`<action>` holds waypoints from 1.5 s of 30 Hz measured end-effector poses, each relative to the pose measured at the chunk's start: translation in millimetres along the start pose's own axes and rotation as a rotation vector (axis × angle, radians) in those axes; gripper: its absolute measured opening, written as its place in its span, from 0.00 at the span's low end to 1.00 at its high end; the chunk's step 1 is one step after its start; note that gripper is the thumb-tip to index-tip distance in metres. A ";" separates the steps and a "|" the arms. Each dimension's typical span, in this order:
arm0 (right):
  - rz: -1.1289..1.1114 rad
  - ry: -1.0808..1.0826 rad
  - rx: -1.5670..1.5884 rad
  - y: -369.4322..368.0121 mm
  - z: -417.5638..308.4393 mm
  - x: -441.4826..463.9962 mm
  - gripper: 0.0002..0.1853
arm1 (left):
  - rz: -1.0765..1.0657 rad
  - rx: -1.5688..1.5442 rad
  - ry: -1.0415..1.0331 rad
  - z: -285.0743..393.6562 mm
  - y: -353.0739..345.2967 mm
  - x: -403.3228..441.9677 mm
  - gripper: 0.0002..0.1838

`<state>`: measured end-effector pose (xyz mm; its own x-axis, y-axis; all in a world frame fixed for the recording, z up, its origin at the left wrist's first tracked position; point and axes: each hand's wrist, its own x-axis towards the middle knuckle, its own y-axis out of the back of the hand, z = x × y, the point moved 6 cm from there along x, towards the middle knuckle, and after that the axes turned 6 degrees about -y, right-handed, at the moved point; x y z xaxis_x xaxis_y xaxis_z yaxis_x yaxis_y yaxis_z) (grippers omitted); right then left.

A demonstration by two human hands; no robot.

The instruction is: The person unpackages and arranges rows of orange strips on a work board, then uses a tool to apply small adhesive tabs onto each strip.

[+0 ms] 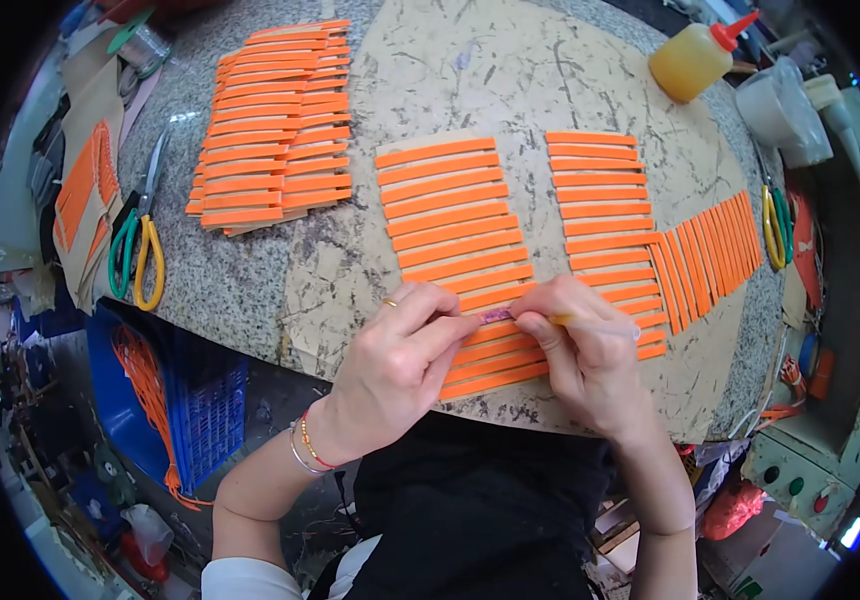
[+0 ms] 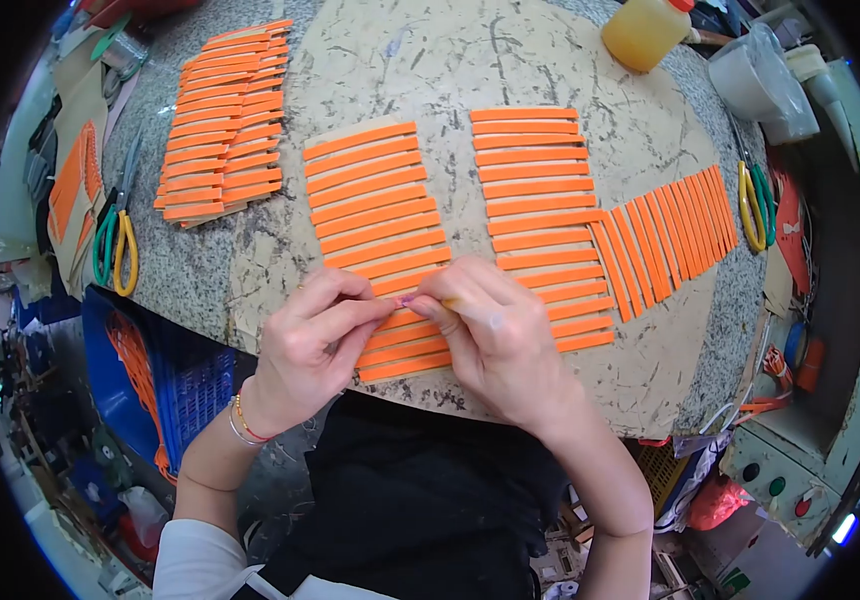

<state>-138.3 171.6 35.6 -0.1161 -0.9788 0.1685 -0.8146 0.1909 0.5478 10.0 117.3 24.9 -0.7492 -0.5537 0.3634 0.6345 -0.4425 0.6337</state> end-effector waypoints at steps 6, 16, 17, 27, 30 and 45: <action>-0.036 0.013 0.049 -5.4 0.0 1.5 0.04 | -0.011 0.004 0.002 1.1 -0.1 0.5 0.09; 0.217 -0.142 0.151 41.1 13.8 -5.4 0.06 | 0.064 -0.033 0.085 -10.2 4.9 4.0 0.09; 0.245 -0.129 0.156 43.5 15.1 -4.8 0.07 | 0.059 -0.040 0.086 -10.4 4.8 5.4 0.09; 0.034 -0.024 0.015 3.6 2.5 9.8 0.02 | 0.036 0.009 0.052 -8.9 4.2 8.9 0.10; 0.018 -0.041 0.020 -0.7 2.5 9.9 0.03 | 0.028 0.016 0.056 -8.4 3.5 8.8 0.09; 0.183 -0.218 0.099 34.7 22.8 10.6 0.07 | 0.041 -0.058 0.084 -21.8 10.0 15.5 0.07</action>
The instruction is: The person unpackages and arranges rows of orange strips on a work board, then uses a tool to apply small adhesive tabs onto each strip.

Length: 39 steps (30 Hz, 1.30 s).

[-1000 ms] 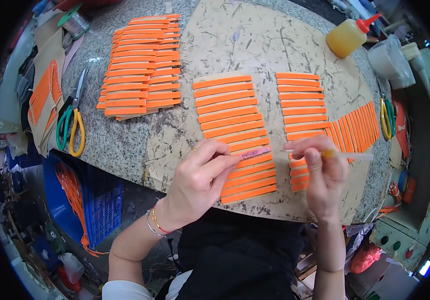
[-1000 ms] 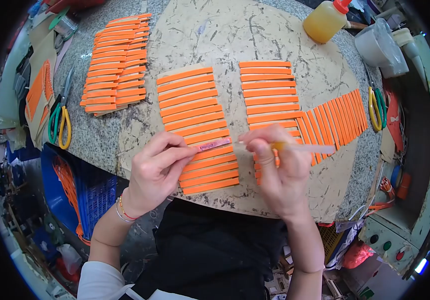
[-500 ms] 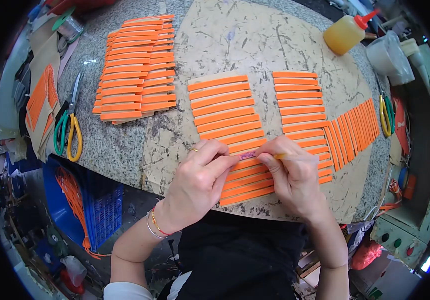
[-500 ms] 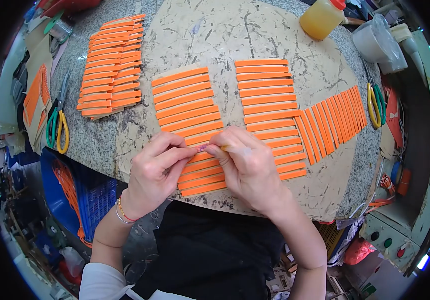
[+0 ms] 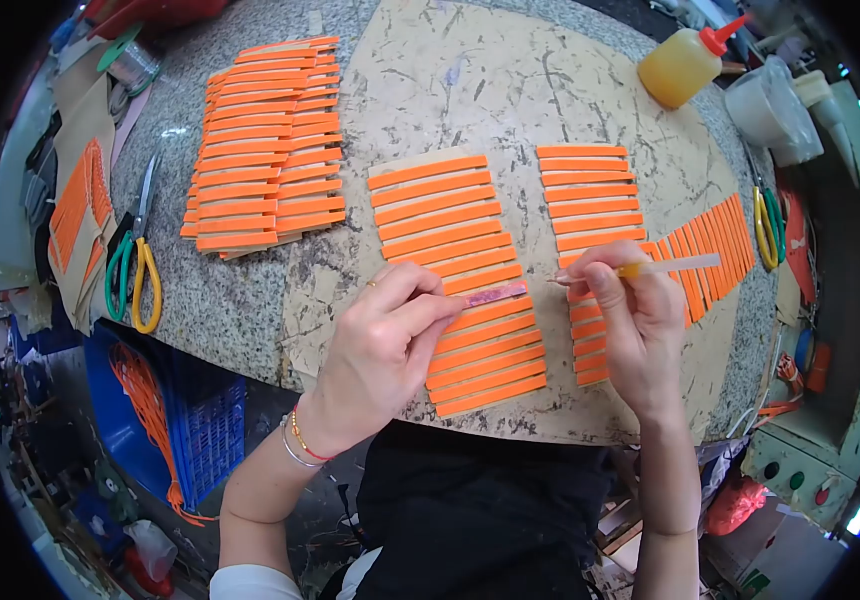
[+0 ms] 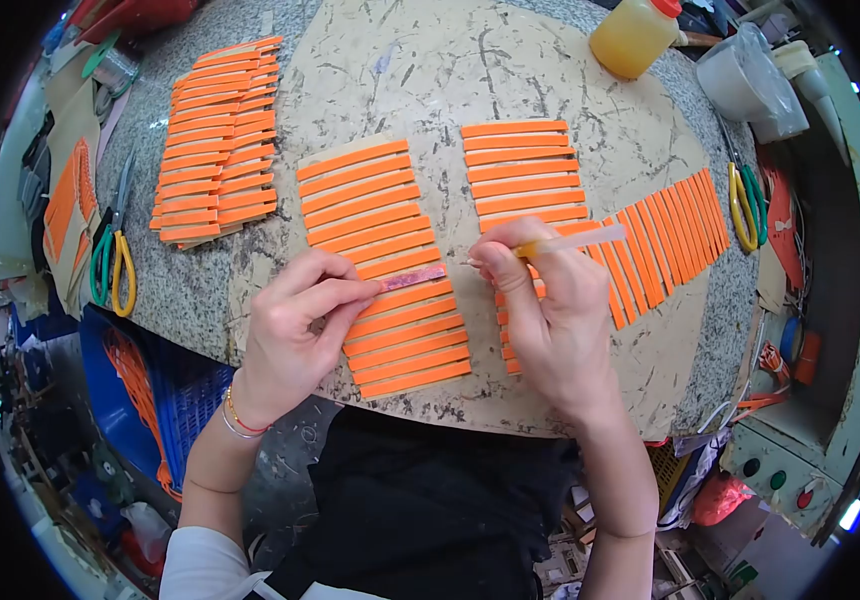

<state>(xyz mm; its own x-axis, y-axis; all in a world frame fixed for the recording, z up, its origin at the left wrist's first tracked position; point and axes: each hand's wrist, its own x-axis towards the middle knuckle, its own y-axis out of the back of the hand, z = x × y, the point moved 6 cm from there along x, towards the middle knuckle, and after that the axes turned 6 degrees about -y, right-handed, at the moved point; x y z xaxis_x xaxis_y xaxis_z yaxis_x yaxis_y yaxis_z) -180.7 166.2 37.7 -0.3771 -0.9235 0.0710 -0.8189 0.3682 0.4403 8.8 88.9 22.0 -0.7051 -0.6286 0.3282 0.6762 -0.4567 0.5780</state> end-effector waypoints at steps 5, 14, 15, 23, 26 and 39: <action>-0.005 0.099 -0.036 -9.1 -7.1 4.7 0.04 | -0.026 0.008 0.003 1.5 -3.0 1.5 0.07; -0.137 0.248 -0.108 -39.6 -16.9 0.7 0.04 | -0.055 0.042 -0.047 6.1 -3.9 3.1 0.09; -0.144 0.250 -0.119 -40.2 -17.9 0.2 0.04 | -0.065 0.050 -0.044 7.1 -4.1 3.2 0.10; -0.153 0.271 -0.074 -46.7 -15.4 -2.7 0.05 | -0.054 0.073 -0.051 8.8 -3.9 3.0 0.10; -0.174 0.292 -0.063 -53.0 -18.9 -1.3 0.04 | -0.049 0.067 -0.054 8.0 -5.4 2.0 0.09; 0.049 0.127 0.013 -9.7 -4.5 14.4 0.05 | 0.014 0.048 -0.027 -6.2 3.4 10.6 0.10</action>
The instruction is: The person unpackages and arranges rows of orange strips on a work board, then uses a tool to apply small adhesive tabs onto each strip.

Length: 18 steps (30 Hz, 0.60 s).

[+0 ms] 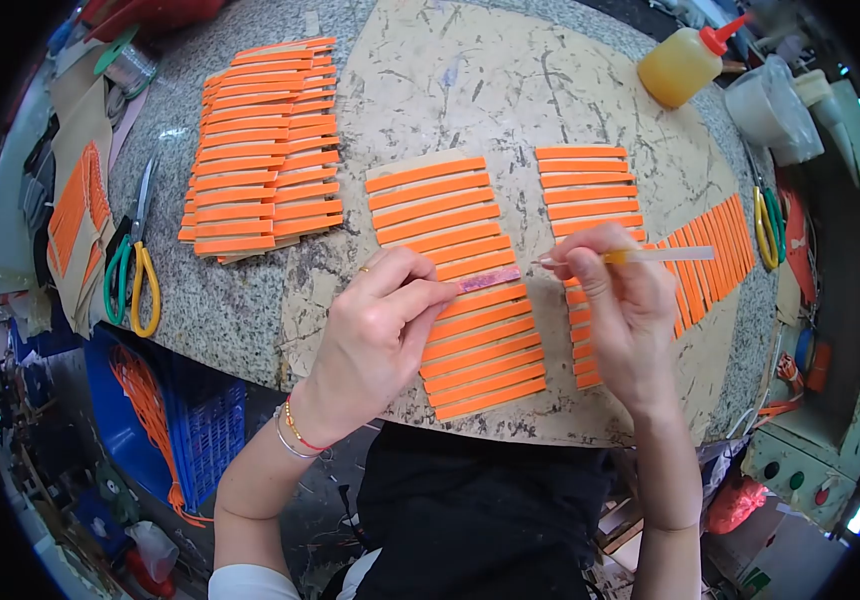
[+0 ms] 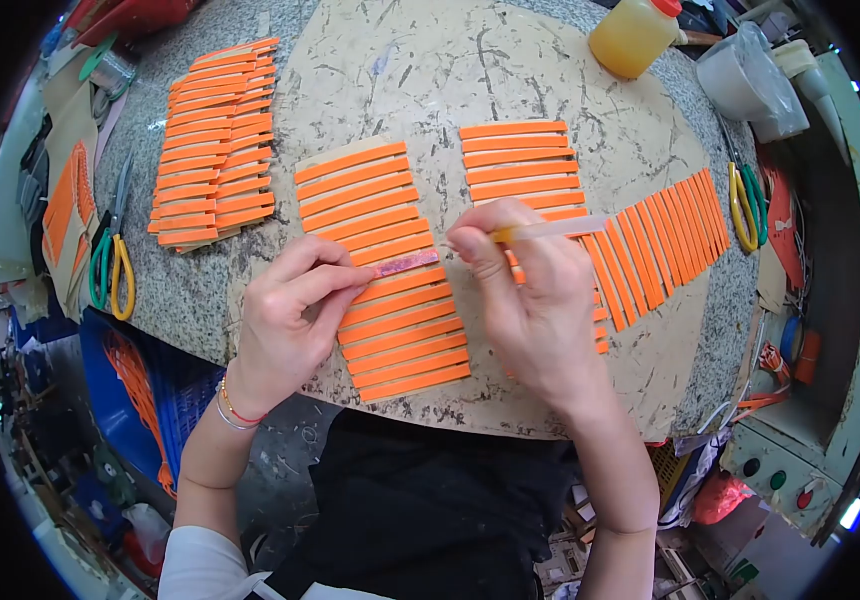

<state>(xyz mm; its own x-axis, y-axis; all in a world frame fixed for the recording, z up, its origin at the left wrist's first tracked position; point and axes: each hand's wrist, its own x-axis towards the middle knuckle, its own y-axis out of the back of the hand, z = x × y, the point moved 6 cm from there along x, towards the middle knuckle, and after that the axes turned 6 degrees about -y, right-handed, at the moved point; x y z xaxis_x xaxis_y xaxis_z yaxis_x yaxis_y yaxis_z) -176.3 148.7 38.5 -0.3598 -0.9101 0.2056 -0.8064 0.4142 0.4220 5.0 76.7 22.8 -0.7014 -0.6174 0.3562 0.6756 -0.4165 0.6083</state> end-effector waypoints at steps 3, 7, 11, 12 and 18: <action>-0.146 -0.034 -0.060 -21.6 -9.7 -2.2 0.03 | -0.013 0.003 -0.005 0.7 0.4 1.1 0.10; -0.190 0.148 -0.119 -34.7 -12.7 -1.5 0.05 | -0.015 0.016 -0.035 2.7 0.6 2.5 0.10; -0.218 0.109 -0.091 -37.7 -13.2 -1.4 0.05 | -0.019 0.042 -0.052 5.0 1.4 3.7 0.09; -0.241 0.127 -0.080 -43.0 -15.2 -1.6 0.04 | -0.013 0.045 -0.058 5.2 1.4 3.6 0.09; -0.108 -0.035 0.057 -21.4 -3.7 7.3 0.04 | 0.034 -0.033 0.002 -0.2 8.7 6.4 0.08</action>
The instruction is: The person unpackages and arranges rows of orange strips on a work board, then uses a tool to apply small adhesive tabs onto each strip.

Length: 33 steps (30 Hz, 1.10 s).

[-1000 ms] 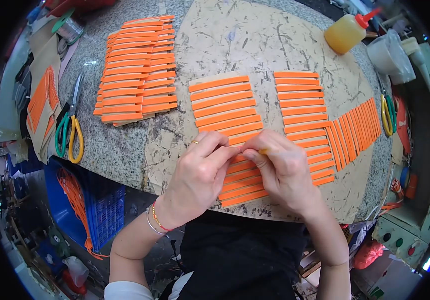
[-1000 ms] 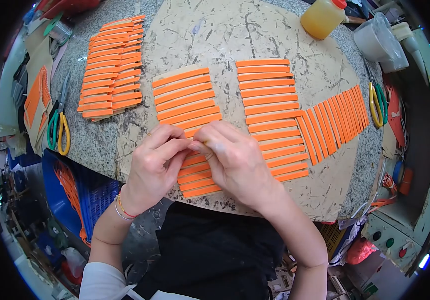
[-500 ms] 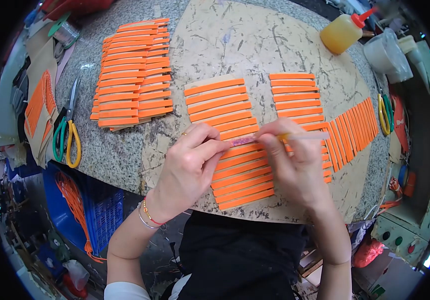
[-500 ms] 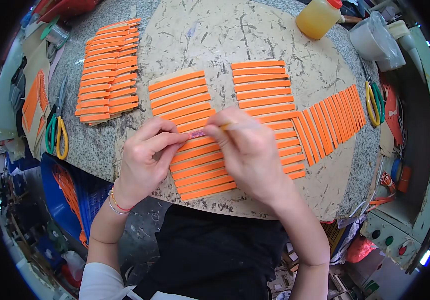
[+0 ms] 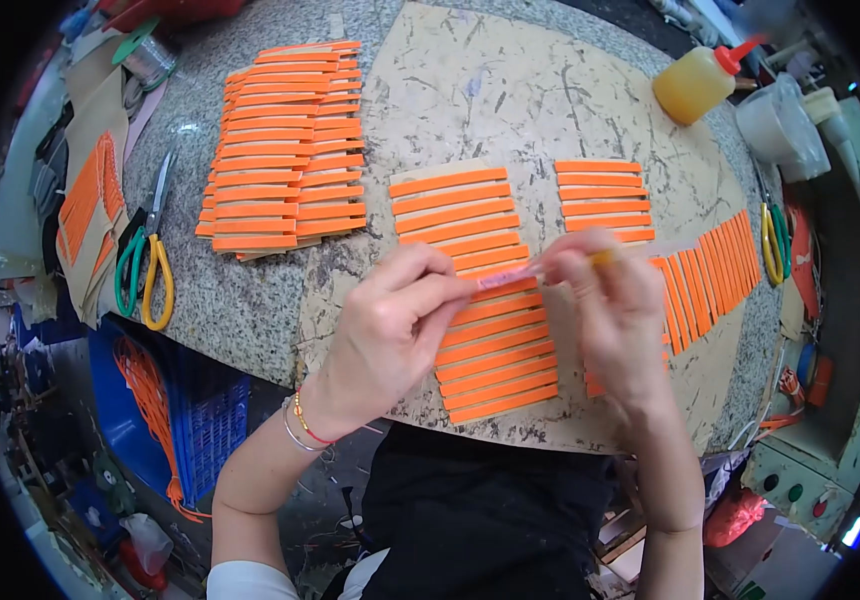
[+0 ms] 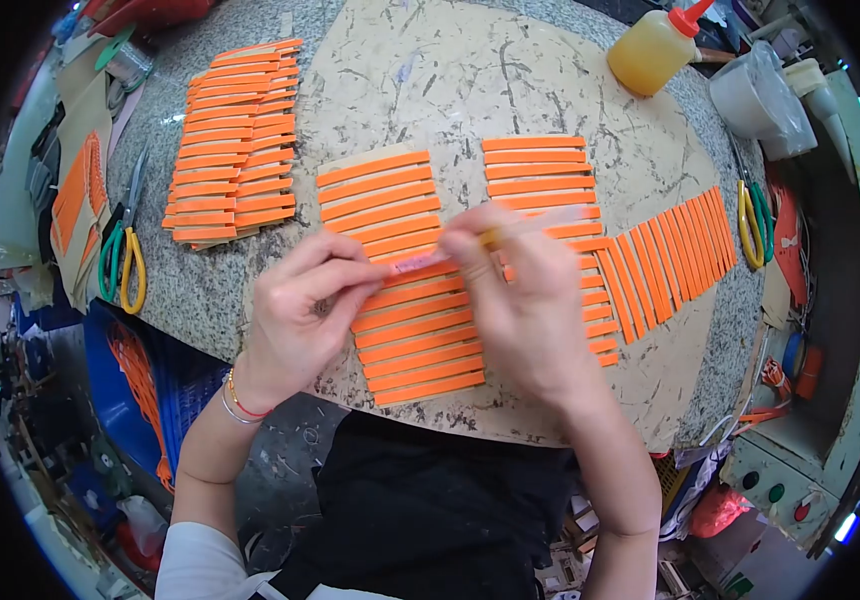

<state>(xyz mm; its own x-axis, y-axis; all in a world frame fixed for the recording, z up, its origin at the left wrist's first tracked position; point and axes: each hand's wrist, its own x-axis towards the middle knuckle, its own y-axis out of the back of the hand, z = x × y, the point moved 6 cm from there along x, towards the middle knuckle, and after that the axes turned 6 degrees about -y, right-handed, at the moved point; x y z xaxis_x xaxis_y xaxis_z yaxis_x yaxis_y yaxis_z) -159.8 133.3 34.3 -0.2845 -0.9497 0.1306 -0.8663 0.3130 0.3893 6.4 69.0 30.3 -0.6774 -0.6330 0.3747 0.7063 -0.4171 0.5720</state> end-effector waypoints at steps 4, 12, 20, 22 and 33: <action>0.081 -0.008 0.015 21.7 2.4 7.4 0.04 | -0.031 0.051 -0.003 -5.6 -2.4 2.8 0.07; -0.110 0.143 -0.133 -13.3 -0.9 8.5 0.03 | -0.057 0.051 -0.018 -6.2 -4.4 4.3 0.08; -0.146 0.155 -0.203 -17.8 -7.5 9.7 0.03 | -0.074 0.022 -0.036 -4.6 -6.0 4.3 0.04; -0.150 0.120 -0.190 -17.6 -6.5 10.2 0.03 | -0.078 0.030 -0.048 -3.9 -6.1 4.9 0.04; 0.049 -0.041 0.059 13.4 0.3 18.7 0.05 | -0.023 0.009 0.008 -13.3 3.0 8.1 0.07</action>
<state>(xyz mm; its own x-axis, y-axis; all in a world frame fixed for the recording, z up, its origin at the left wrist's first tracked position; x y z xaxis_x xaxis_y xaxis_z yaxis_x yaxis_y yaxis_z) -176.9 119.7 41.7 -0.3427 -0.9330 0.1098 -0.8732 0.3595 0.3292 5.7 53.9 25.3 -0.6917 -0.6283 0.3560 0.6886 -0.4254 0.5872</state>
